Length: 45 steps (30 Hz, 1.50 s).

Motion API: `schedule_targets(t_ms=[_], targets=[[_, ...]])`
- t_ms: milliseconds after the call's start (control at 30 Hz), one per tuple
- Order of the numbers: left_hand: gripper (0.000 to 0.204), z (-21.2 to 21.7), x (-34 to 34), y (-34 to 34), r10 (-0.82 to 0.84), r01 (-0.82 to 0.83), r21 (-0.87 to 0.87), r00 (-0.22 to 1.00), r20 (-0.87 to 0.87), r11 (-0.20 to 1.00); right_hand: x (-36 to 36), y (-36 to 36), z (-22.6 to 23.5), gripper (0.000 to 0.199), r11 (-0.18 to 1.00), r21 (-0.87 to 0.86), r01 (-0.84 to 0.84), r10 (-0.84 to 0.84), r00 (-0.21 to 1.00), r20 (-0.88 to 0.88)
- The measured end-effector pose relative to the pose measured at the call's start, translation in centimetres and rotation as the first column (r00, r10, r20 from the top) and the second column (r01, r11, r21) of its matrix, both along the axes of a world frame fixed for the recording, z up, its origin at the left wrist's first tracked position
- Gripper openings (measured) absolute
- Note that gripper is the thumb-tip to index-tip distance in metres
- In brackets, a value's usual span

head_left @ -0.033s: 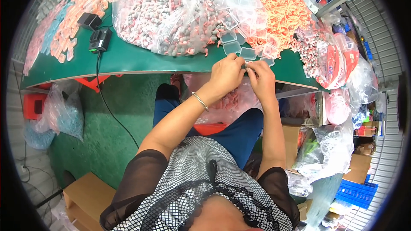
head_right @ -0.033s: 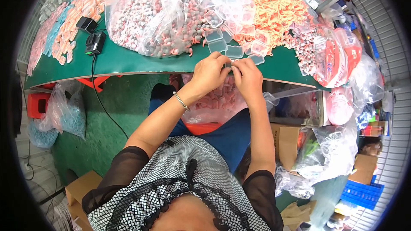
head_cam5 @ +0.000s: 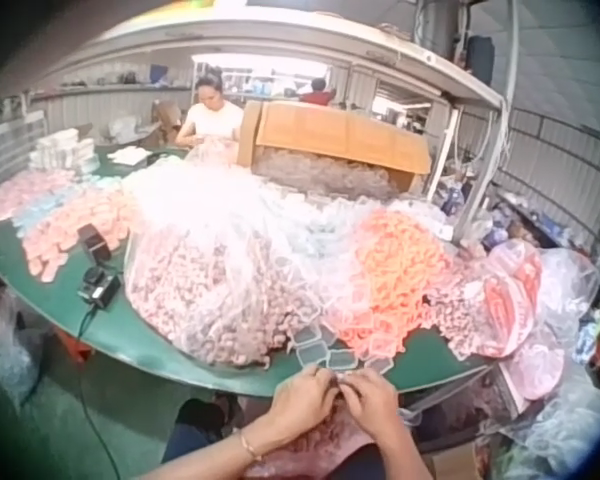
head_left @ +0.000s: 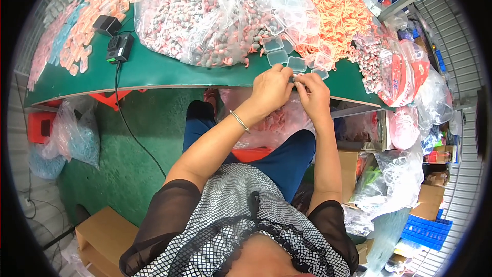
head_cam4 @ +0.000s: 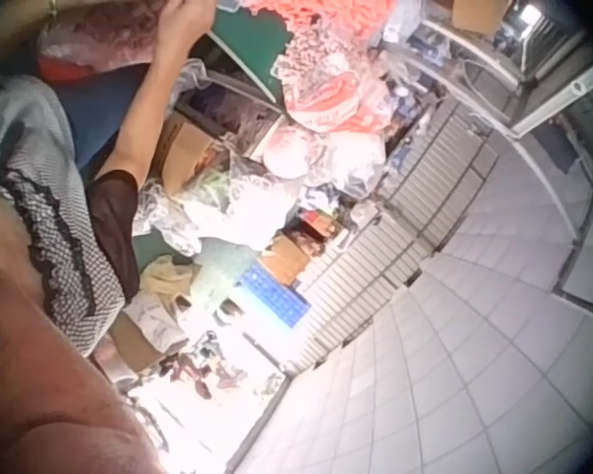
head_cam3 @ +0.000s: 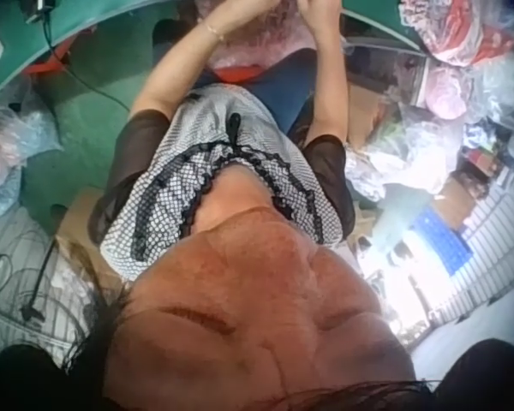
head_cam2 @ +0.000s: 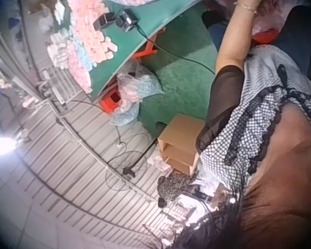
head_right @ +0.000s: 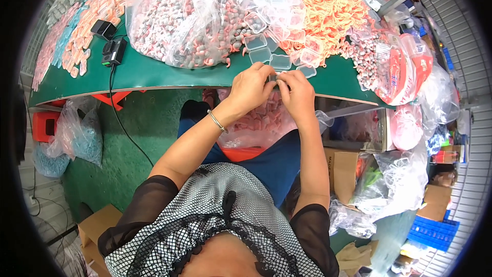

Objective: Sorting small pink plastic hair clips and components into small clear plastic boxes at a workbench.

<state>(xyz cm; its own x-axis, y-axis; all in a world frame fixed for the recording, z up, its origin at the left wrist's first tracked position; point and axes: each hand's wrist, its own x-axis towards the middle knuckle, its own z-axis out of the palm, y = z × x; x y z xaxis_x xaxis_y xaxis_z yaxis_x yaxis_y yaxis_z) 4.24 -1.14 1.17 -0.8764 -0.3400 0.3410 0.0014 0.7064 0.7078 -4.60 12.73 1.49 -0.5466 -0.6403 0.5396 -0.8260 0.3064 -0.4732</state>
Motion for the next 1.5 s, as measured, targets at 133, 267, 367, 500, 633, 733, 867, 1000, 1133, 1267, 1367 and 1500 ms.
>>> schedule_targets(t_ms=[133,267,367,500,633,733,867,1000,1133,1267,1367,1500], targets=[[0.019,-0.1,0.0,0.0,0.008,-0.008,-0.017,1.0,-0.029,1.0,0.2,0.4,1.1,0.016,0.996,-0.046,0.075,-0.063,0.973,0.222],[0.019,-0.2,0.0,0.1,0.007,-0.008,-0.026,0.999,-0.045,1.0,-1.0,0.5,1.2,0.017,0.988,0.026,0.151,-0.154,0.977,0.145],[0.019,-0.2,-0.1,0.2,0.014,-0.015,-0.03,0.999,-0.05,0.999,-1.5,0.1,0.7,0.018,0.99,0.082,0.117,-0.118,0.993,0.011],[0.019,-0.2,-0.2,0.1,0.01,-0.011,-0.02,0.999,-0.044,1.0,-1.3,-0.4,1.5,0.015,0.976,0.178,0.126,-0.12,0.992,-0.045],[0.019,0.0,0.0,0.2,0.009,-0.009,-0.019,0.999,-0.035,1.0,-1.4,-0.5,1.7,0.01,0.967,0.223,0.119,-0.099,0.99,-0.1],[0.018,0.0,-0.1,0.2,0.006,-0.006,-0.016,1.0,-0.021,1.0,-1.8,-0.2,1.7,0.008,0.955,0.253,0.155,-0.14,0.987,-0.076],[0.018,0.0,0.0,0.1,0.009,-0.009,-0.007,1.0,-0.026,1.0,-1.4,-0.8,1.6,0.011,0.94,0.278,0.197,-0.192,0.98,-0.047],[0.022,-0.3,-0.1,0.1,-0.011,0.01,-0.021,0.999,-0.038,1.0,-0.6,-0.7,1.0,0.016,0.921,0.268,0.284,-0.288,0.957,-0.024],[0.035,-0.2,-0.3,0.0,-0.011,0.012,0.005,0.998,-0.055,1.0,-1.0,-0.3,0.8,0.017,0.945,0.212,0.25,-0.268,0.961,0.06],[0.04,0.5,-0.4,-0.2,-0.048,0.048,-0.008,0.999,0.023,0.999,-1.4,0.3,1.0,0.019,0.974,0.119,0.192,-0.208,0.966,0.151],[0.037,0.3,-0.9,-0.4,-0.061,0.066,-0.051,0.994,0.088,0.997,-1.2,0.3,2.2,0.021,0.973,0.104,0.205,-0.224,0.947,0.231],[0.035,0.5,-0.9,-0.4,-0.07,0.075,-0.053,0.994,0.089,0.996,-1.8,0.9,3.0,0.026,0.938,0.172,0.301,-0.347,0.828,0.441]])
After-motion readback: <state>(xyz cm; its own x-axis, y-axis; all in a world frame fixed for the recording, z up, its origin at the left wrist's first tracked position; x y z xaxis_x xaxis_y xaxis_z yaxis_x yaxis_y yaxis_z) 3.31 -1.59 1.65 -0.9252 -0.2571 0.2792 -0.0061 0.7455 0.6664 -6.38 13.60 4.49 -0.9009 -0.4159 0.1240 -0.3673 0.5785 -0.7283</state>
